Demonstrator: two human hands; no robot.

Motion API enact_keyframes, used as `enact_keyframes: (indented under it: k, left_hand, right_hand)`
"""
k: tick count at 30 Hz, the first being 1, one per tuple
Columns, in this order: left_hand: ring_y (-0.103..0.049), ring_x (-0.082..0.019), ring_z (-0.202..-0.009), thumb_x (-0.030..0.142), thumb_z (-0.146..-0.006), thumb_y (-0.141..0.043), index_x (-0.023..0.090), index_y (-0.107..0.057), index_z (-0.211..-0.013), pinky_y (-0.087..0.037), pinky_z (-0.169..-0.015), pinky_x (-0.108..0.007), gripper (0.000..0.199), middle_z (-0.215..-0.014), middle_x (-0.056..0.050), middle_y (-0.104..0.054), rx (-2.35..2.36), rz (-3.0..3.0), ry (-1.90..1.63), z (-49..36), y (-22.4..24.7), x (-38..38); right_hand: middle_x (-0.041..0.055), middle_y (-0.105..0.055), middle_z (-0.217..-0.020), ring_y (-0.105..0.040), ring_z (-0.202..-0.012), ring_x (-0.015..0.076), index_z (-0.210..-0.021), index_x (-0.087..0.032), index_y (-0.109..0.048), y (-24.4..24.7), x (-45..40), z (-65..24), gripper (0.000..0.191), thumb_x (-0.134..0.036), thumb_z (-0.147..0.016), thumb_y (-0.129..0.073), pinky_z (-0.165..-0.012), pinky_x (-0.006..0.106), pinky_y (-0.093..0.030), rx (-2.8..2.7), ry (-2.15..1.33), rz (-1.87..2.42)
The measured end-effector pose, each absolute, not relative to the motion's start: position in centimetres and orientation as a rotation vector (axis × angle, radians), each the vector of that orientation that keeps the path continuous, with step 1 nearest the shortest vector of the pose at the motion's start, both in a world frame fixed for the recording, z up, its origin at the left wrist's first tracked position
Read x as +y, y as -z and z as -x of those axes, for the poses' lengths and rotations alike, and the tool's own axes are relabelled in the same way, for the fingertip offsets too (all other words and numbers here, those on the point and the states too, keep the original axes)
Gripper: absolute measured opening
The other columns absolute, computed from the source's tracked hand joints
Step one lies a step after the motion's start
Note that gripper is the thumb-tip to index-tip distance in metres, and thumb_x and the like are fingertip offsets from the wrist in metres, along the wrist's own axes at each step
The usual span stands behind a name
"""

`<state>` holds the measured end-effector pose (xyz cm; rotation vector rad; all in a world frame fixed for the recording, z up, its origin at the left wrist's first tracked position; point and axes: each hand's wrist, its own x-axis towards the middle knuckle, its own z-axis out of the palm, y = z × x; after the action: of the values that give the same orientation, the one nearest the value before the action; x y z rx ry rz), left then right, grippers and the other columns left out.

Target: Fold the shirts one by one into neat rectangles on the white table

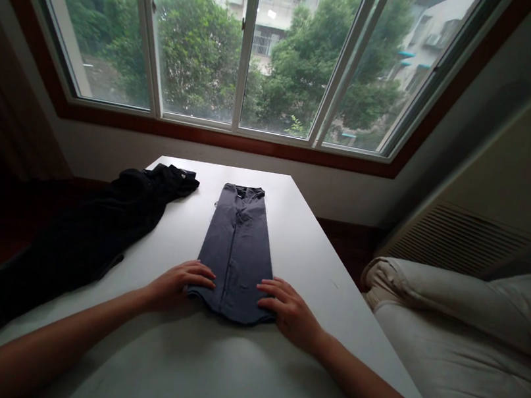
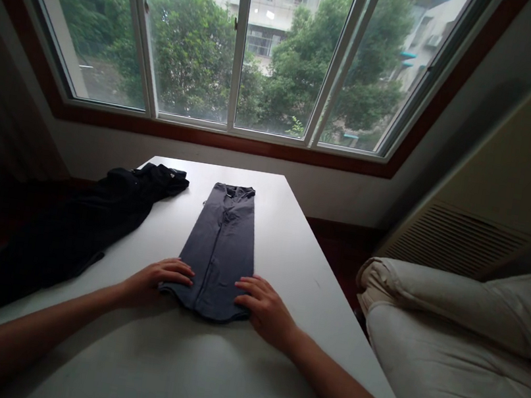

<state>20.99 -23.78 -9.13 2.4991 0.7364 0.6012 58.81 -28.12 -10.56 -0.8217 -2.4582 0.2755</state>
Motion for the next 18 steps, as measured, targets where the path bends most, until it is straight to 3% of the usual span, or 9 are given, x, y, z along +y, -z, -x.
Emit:
enact_keyframes:
  k: [6,11,15,18]
  left_hand:
    - [-0.064,-0.024,-0.127,0.026,-0.103,-0.051,0.031,-0.070,-0.136,-0.049,-0.113,-0.043,0.039,-0.133,-0.006,-0.072,0.725,-2.422,-0.531,-21.4,7.5,-25.3]
    - [-0.068,-0.022,-0.120,0.032,-0.106,-0.050,0.032,-0.075,-0.129,-0.052,-0.109,-0.037,0.034,-0.131,-0.004,-0.073,0.653,-2.266,-0.407,-20.8,3.2,-27.3]
    - [-0.074,-0.022,-0.107,0.036,-0.106,-0.051,0.029,-0.075,-0.131,-0.057,-0.098,-0.032,0.035,-0.121,-0.006,-0.078,0.469,-2.142,-0.197,-21.0,0.0,-28.8]
    - [-0.076,-0.021,-0.089,0.048,-0.101,-0.059,0.026,-0.081,-0.118,-0.060,-0.082,-0.025,0.036,-0.103,-0.007,-0.081,0.303,-2.129,-0.133,-22.5,-1.8,-29.7]
  right_hand:
    - [0.0076,-0.076,-0.123,-0.069,-0.120,0.0211,-0.120,-0.023,-0.075,9.3,-29.1,-59.4,0.045,-0.002,-0.090,-0.050,-0.108,0.039,-0.054,-2.387,-0.497,0.752]
    - [0.0098,-0.078,-0.114,-0.072,-0.111,0.0226,-0.115,-0.024,-0.077,7.1,-31.7,-59.6,0.020,-0.025,-0.101,-0.062,-0.099,0.038,-0.058,-2.276,-0.731,0.776]
    - [0.0097,-0.079,-0.107,-0.075,-0.102,0.0212,-0.114,-0.026,-0.079,3.7,-34.3,-59.3,0.022,-0.037,-0.102,-0.063,-0.092,0.034,-0.060,-2.270,-1.043,0.751]
    - [0.0102,-0.080,-0.104,-0.076,-0.100,0.0206,-0.113,-0.025,-0.080,0.5,-35.1,-59.1,0.028,-0.044,-0.103,-0.062,-0.092,0.030,-0.059,-2.377,-1.342,0.556]
